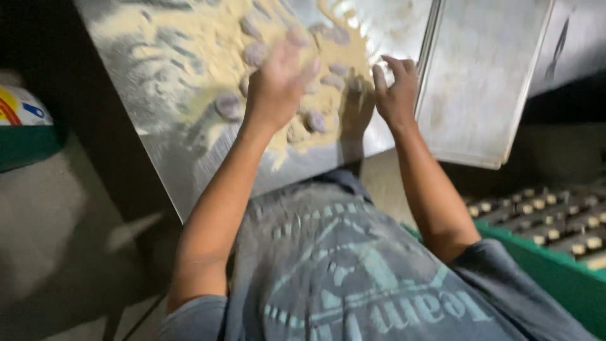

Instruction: Shaping purple dough into small round balls and placing them onto a baking tray.

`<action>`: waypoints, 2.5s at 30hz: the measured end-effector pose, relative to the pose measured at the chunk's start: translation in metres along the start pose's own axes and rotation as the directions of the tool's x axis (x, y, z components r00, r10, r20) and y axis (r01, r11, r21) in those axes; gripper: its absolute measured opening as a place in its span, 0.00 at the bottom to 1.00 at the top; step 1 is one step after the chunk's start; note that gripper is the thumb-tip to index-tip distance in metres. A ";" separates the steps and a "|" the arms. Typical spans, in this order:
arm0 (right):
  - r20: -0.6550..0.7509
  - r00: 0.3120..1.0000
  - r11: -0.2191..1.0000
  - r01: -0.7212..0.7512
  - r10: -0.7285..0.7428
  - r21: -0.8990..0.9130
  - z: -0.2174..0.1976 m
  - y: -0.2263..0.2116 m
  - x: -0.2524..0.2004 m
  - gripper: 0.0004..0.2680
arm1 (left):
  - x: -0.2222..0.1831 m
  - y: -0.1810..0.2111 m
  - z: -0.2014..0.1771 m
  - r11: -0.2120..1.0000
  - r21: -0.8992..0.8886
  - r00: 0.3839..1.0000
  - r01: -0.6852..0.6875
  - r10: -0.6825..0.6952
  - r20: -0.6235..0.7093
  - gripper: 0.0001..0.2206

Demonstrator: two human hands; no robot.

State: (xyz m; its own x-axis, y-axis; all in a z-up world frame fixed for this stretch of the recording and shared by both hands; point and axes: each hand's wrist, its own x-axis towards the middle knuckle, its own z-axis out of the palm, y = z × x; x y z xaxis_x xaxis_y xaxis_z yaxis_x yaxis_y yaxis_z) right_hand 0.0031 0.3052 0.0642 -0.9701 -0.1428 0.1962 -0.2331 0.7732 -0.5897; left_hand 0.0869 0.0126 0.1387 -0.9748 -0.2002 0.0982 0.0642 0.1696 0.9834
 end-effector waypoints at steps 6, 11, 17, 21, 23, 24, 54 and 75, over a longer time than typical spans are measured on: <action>0.084 0.989 0.939 -0.084 0.119 -0.333 0.034 -0.021 -0.021 0.12 | -0.049 -0.012 0.048 0.715 0.634 0.894 0.293 -0.440 0.082 0.27; 0.078 0.970 0.973 -0.228 0.231 -0.048 0.049 -0.025 -0.032 0.11 | -0.070 -0.045 0.071 0.748 0.595 0.944 0.296 -0.324 -0.062 0.19; 0.230 0.971 0.988 -0.099 0.070 0.117 -0.013 -0.043 -0.031 0.13 | -0.073 -0.050 0.042 0.897 -0.199 0.918 0.395 -0.380 0.111 0.10; 0.500 0.862 0.403 -0.431 -0.081 0.807 -0.065 -0.076 -0.026 0.13 | -0.071 -0.041 0.027 0.576 -0.690 0.899 0.438 -0.297 0.323 0.14; 0.551 0.830 0.246 -0.519 -0.088 0.819 -0.085 -0.109 -0.021 0.13 | -0.070 -0.040 0.023 0.519 -0.756 0.916 0.400 -0.246 0.316 0.14; 0.601 0.792 0.089 -0.595 -0.104 0.799 -0.096 -0.125 -0.019 0.13 | -0.070 -0.040 0.022 0.445 -0.819 0.932 0.361 -0.197 0.304 0.14; 0.470 0.882 0.622 -0.369 0.001 0.691 -0.010 -0.029 -0.045 0.12 | -0.053 -0.039 0.073 0.723 -0.583 0.893 0.371 -0.450 0.010 0.17; 0.227 0.903 0.647 -0.422 0.366 0.635 -0.141 0.274 0.112 0.08 | 0.177 -0.096 0.375 0.906 -0.304 0.954 0.295 -0.259 0.152 0.28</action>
State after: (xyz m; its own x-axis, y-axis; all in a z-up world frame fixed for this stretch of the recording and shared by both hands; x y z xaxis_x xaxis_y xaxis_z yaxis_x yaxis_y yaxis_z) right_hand -0.1596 0.5881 0.0348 -0.9763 0.0137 -0.2160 0.2152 0.1685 -0.9619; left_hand -0.1717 0.3230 0.0042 -0.9788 -0.0885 -0.1845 -0.1642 -0.1984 0.9663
